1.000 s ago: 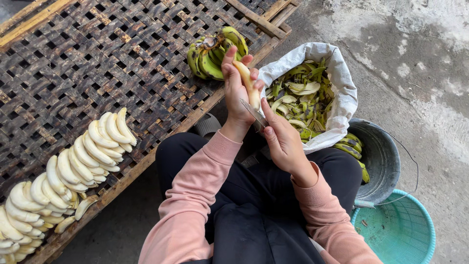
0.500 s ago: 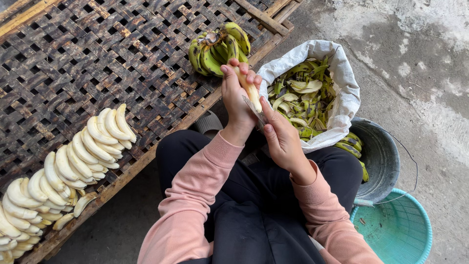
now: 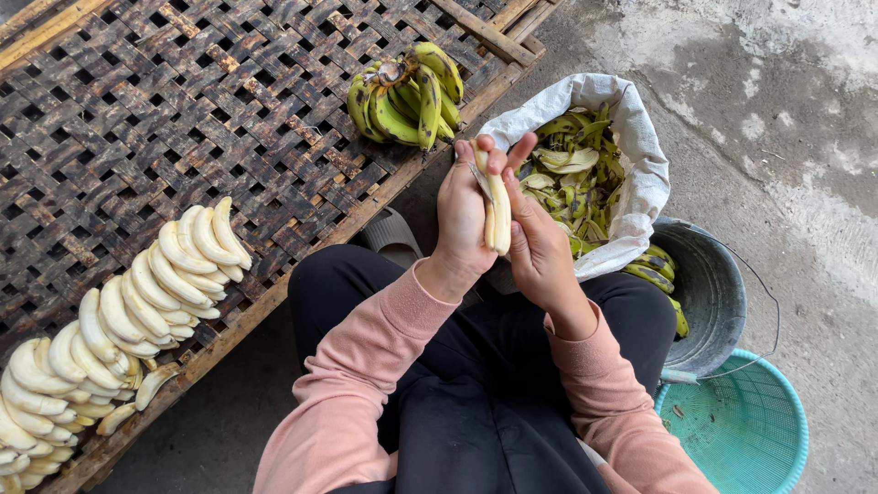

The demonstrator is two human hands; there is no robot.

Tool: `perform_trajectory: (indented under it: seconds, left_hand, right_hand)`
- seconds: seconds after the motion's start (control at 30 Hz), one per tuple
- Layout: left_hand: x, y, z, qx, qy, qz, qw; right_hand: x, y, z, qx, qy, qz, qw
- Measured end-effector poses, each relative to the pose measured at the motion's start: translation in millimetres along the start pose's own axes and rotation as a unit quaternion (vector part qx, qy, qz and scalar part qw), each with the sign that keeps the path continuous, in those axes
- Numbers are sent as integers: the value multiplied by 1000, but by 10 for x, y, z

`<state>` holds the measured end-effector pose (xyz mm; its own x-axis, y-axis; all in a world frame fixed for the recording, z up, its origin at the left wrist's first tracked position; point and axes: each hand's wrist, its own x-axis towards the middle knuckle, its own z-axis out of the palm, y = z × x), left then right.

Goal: The person sits on the ground and peels green bananas with a knife, cutting the peel and pulling it off by hand. Peeled bananas are placed onto a slatted bamboo tray and the peels are dropped into a white sack beside them.

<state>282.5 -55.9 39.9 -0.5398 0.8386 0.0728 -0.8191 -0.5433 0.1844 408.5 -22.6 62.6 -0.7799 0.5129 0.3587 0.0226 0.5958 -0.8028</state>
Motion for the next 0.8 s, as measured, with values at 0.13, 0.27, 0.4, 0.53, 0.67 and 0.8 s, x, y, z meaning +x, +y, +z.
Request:
perform_trajectory:
  seconds: [0.13, 0.27, 0.4, 0.53, 0.67, 0.8]
  left_hand:
    - [-32, -55, -11, 52, -24, 7, 998]
    - [-56, -65, -5, 129, -17, 19, 991]
    - [-32, 110, -22, 151, -12, 20, 988]
    - [-107, 640, -177, 261, 49, -10, 964]
    - [-291, 1387, -484, 253, 128, -61, 957]
    - [-826, 2337, -913, 372, 185, 65, 907]
  right_hand:
    - [47, 7, 20, 43, 9, 8, 999]
    - [88, -83, 23, 14, 17, 22, 1000]
    - [245, -244, 67, -220, 3, 75, 973]
    - [399, -423, 272, -384, 12, -18, 923]
    - [573, -400, 613, -315, 50, -46, 946]
    - [615, -50, 750, -155, 58, -140, 976]
